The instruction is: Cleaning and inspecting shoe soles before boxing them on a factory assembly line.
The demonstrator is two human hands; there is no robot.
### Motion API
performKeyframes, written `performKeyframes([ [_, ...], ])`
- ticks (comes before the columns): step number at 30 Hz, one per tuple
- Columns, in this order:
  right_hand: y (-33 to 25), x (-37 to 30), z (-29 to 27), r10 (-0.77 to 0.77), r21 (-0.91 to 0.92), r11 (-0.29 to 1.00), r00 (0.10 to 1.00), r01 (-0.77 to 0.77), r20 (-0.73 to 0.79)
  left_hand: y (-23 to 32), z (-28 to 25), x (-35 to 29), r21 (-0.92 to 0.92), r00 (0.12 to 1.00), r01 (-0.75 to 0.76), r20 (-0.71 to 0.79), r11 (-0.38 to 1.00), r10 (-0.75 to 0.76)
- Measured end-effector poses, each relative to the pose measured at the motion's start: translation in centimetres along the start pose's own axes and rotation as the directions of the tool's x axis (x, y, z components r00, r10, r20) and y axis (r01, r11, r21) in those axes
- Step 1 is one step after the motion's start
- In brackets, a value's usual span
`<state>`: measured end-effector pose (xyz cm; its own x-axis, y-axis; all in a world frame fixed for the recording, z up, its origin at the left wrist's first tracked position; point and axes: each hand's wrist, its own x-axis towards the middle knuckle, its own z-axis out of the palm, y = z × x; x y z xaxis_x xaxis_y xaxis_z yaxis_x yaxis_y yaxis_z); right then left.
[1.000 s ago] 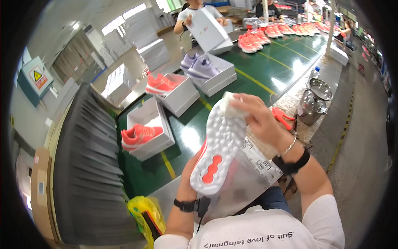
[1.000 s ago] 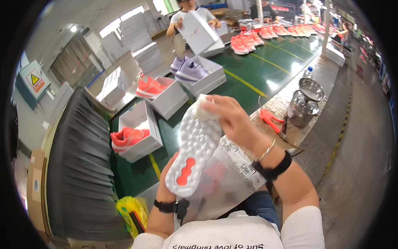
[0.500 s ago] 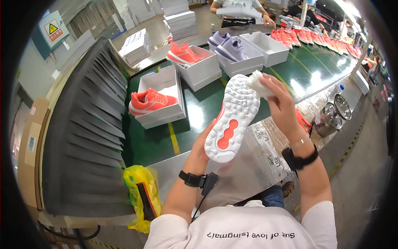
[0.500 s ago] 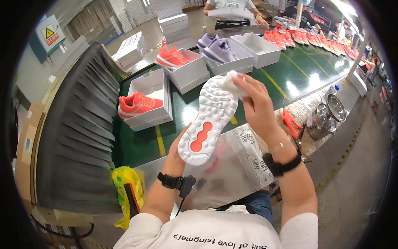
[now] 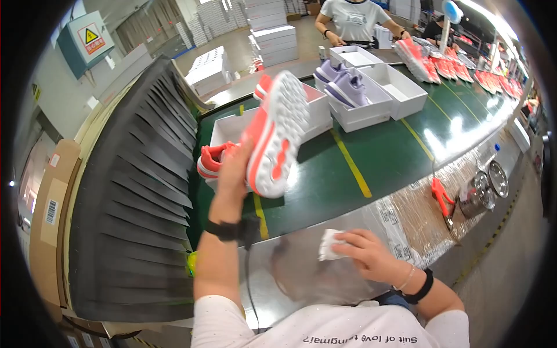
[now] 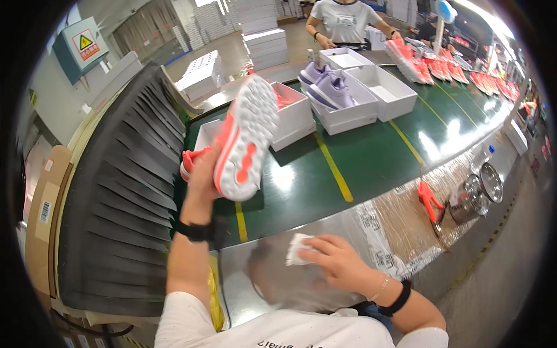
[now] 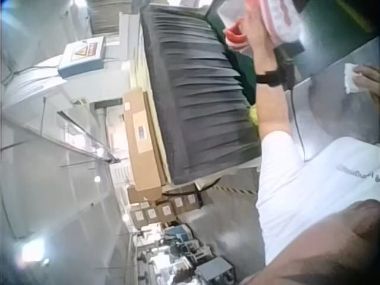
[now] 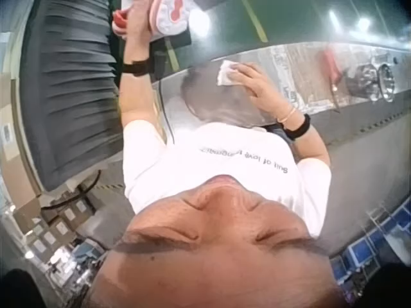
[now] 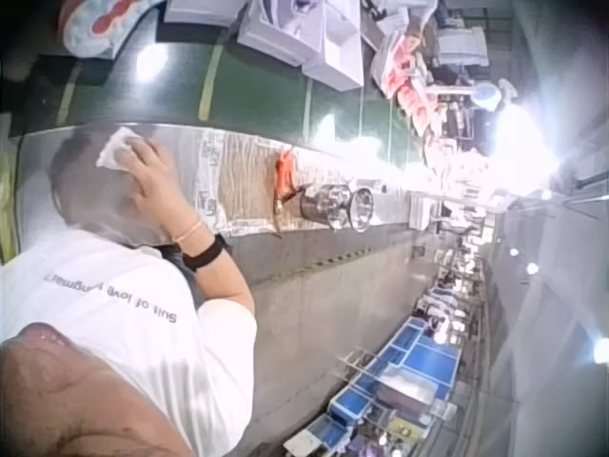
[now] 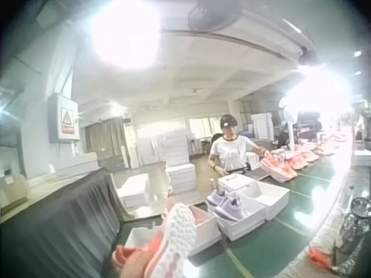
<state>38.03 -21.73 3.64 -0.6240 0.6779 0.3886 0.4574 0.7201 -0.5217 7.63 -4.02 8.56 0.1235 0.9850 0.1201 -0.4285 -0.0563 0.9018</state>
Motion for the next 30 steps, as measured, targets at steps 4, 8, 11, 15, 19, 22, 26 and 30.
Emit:
performKeyframes([
  [4, 1.3, -1.9, -0.4, 0.16, 0.058, 0.986, 0.979, -0.154, -0.124, 10.7, -4.3, 4.1, 0.856, 0.911, -0.154, -0.07, 0.494, 0.406],
  [8, 2.9, -2.9, -0.1, 0.35, 0.128, 0.936, 0.902, -0.327, -0.253, 12.8, -5.1, 7.3, 0.798, 0.893, 0.055, 0.23, -0.6, 0.387],
  [11, 3.7, -2.5, -0.1, 0.374, 0.137, 0.927, 0.891, -0.349, -0.258, 11.5, -10.8, 10.2, 0.621, 0.922, -0.009, 0.309, -0.784, 0.234],
  [15, 5.0, -1.8, -0.2, 0.413, 0.156, 0.91, 0.882, -0.385, -0.226, 6.6, -14.5, 13.0, 0.602, 0.999, 0.0, -0.034, -0.798, -0.026],
  [19, 6.9, -1.6, 0.1, 0.443, 0.182, 0.893, 0.875, -0.412, -0.194, 5.5, -10.4, 15.6, 0.669, 0.993, 0.003, -0.09, -0.744, -0.077],
  [22, 7.6, -0.9, 0.6, 0.458, 0.185, 0.885, 0.871, -0.428, -0.177, 2.2, -4.2, 18.0, 0.894, 0.936, -0.322, 0.35, -0.311, 0.034],
  [26, 7.6, 0.6, 1.3, 0.399, 0.189, 0.91, 0.905, -0.37, -0.148, -6.0, -0.7, 21.8, 0.907, 0.919, -0.349, 0.381, -0.236, 0.104],
  [30, 7.3, -0.6, 1.1, 0.425, 0.224, 0.894, 0.893, -0.388, -0.148, -11.3, -0.2, 19.1, 0.965, 0.978, -0.209, 0.206, -0.156, -0.038],
])
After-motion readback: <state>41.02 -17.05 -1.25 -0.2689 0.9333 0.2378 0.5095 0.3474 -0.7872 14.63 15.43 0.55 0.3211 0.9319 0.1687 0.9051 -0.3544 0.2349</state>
